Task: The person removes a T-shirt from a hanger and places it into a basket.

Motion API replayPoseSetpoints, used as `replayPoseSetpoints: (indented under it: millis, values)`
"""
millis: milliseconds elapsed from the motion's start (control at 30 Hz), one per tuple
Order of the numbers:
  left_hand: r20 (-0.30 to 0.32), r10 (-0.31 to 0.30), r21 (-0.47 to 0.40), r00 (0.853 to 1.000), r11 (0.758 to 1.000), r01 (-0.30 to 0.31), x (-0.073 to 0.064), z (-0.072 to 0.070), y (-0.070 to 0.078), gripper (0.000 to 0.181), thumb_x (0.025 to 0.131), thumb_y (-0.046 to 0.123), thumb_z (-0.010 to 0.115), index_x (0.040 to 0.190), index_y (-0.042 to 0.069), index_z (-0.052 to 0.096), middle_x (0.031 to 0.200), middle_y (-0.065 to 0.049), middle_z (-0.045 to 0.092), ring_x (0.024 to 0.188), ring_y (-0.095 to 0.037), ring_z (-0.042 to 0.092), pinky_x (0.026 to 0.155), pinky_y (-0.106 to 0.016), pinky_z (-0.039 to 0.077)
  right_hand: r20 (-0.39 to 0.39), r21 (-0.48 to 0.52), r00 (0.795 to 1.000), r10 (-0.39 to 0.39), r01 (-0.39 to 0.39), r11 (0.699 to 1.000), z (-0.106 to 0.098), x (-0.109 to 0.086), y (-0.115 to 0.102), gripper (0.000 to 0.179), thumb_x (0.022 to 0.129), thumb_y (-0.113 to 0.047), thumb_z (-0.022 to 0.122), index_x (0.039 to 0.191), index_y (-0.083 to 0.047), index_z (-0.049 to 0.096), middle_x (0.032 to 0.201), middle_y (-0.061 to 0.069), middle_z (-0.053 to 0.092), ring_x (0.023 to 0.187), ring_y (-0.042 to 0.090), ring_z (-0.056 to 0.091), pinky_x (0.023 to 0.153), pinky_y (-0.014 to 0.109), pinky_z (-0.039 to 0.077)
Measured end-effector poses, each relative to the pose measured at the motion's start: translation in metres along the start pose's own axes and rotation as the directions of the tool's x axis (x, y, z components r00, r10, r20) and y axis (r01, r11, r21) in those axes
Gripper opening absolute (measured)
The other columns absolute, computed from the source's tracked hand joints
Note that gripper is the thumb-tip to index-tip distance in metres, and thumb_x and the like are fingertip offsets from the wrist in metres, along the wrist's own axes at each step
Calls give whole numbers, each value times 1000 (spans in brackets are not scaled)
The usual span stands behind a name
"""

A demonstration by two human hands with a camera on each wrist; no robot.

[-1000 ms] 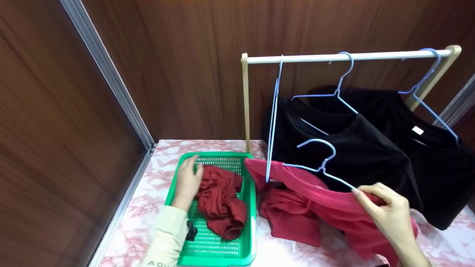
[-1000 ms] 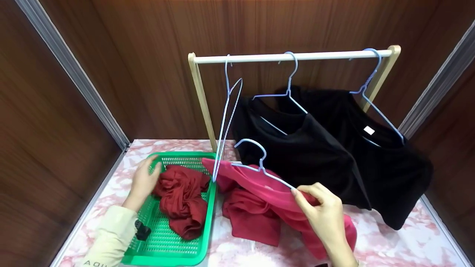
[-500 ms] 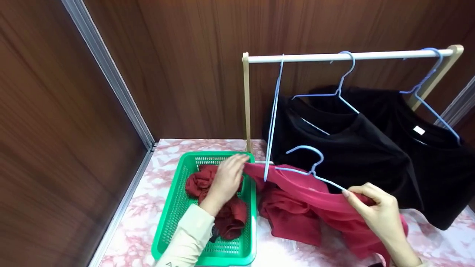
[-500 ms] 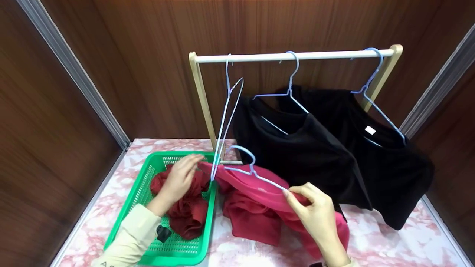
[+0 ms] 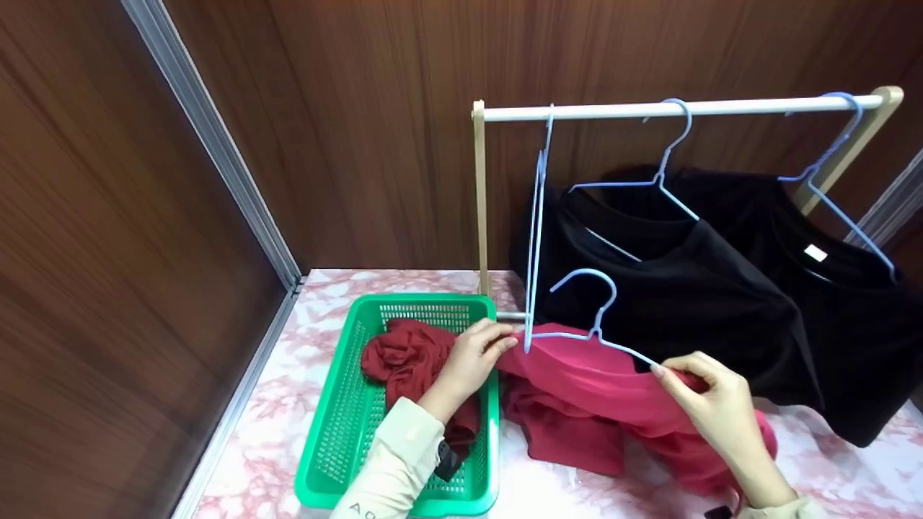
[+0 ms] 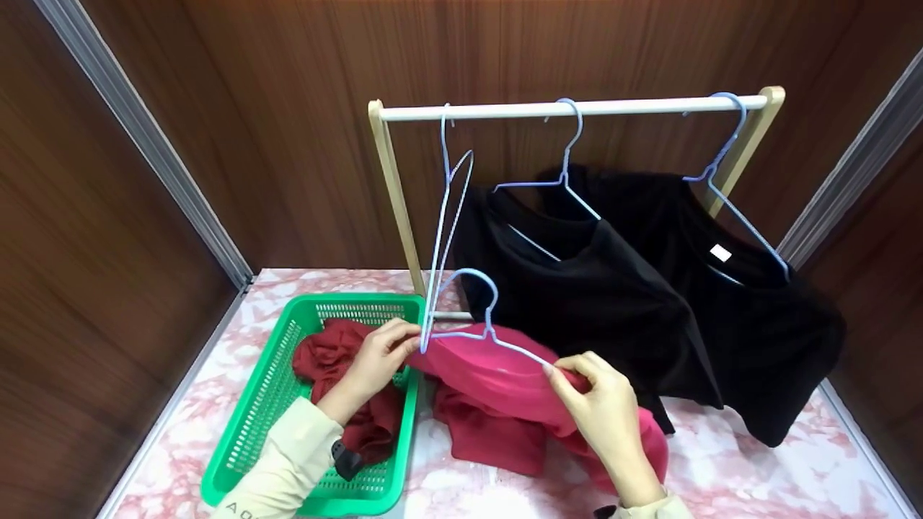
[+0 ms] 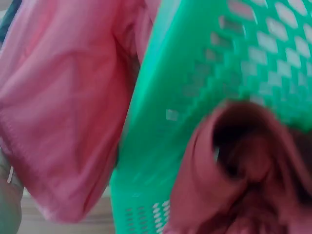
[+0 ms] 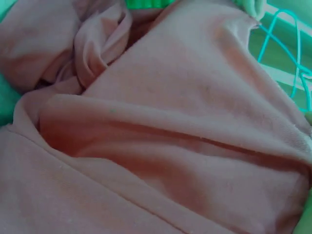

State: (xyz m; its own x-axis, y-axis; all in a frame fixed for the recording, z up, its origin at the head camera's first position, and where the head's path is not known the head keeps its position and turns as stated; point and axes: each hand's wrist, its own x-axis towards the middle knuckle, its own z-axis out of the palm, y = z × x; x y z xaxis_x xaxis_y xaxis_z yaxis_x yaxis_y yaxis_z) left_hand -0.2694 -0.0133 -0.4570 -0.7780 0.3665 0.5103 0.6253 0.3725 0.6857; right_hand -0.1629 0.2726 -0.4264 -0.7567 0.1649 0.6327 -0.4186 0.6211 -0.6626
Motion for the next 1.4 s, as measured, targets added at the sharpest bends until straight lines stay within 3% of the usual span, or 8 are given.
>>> replayPoseSetpoints:
  millis: [200, 367, 567, 767, 967, 1200, 1300, 1400]
  values:
    - [-54, 1, -38, 999, 999, -3, -2, 13, -1, 21, 89, 18, 62, 98, 2, 71, 96, -11, 68, 89, -23, 63, 79, -24, 51, 51, -152, 998, -31, 38, 988, 10, 3, 1, 11, 76, 2, 73, 80, -8, 72, 73, -7, 65, 70, -15, 47, 66, 5, 36]
    - [-32, 74, -7, 997, 997, -74, 0, 21, 5, 17, 89, 15, 62, 93, 1, 71, 92, -12, 67, 87, -24, 63, 79, -26, 51, 109, -117, 992, -66, 79, 990, 25, 10, -11, 20, 76, 1, 74, 95, -5, 71, 88, 6, 73, 84, -18, 51, 78, 0, 37]
    - [17, 28, -48, 999, 998, -28, -2, 25, 10, 20, 88, 20, 63, 97, 6, 73, 88, -8, 68, 83, -18, 59, 76, -23, 45, 159, -51, 986, -49, 57, 997, 39, 14, -20, 23, 83, -1, 68, 68, -12, 54, 94, 5, 72, 71, -7, 49, 63, 7, 37]
    - [-59, -26, -107, 998, 994, 20, 1, 23, 10, 16, 89, 13, 62, 96, 1, 71, 91, -12, 73, 76, -10, 57, 70, -20, 47, 183, -205, 983, 28, 10, 979, 38, 8, -18, 6, 87, -8, 65, 82, -11, 63, 66, -7, 51, 59, -2, 39, 57, 19, 33]
    - [-222, -172, -199, 960, 972, 129, 4, 14, 4, 18, 92, 15, 59, 98, 1, 69, 91, -13, 72, 74, -5, 50, 71, -20, 45, 165, -285, 983, 76, -26, 958, 27, 3, -7, 7, 89, -8, 63, 83, -10, 61, 64, -7, 49, 61, -4, 41, 58, 19, 35]
    - [-303, -296, -228, 906, 945, 233, 4, -1, -10, 18, 93, 14, 56, 100, 0, 66, 95, -16, 71, 75, -10, 52, 71, -22, 44, 59, -237, 998, 11, 4, 971, 10, -1, 13, 5, 86, 3, 62, 82, 0, 60, 77, 8, 58, 73, -11, 41, 67, 12, 34]
    - [-317, -347, -236, 883, 930, 281, 3, -5, -15, 18, 94, 14, 56, 100, 0, 66, 98, -17, 71, 80, -15, 58, 74, -23, 45, 61, -226, 991, 117, -101, 969, 1, -2, 17, 5, 91, -2, 58, 88, 1, 62, 88, 15, 64, 81, -22, 37, 72, 7, 33]
    - [-308, -354, -217, 883, 930, 297, 2, -8, -20, 19, 94, 15, 55, 99, -1, 65, 102, -18, 71, 89, -21, 63, 78, -26, 48, 97, -258, 967, 236, -205, 944, -7, -1, 18, 13, 96, -12, 54, 93, -2, 62, 90, 15, 67, 78, -20, 39, 70, 10, 35]
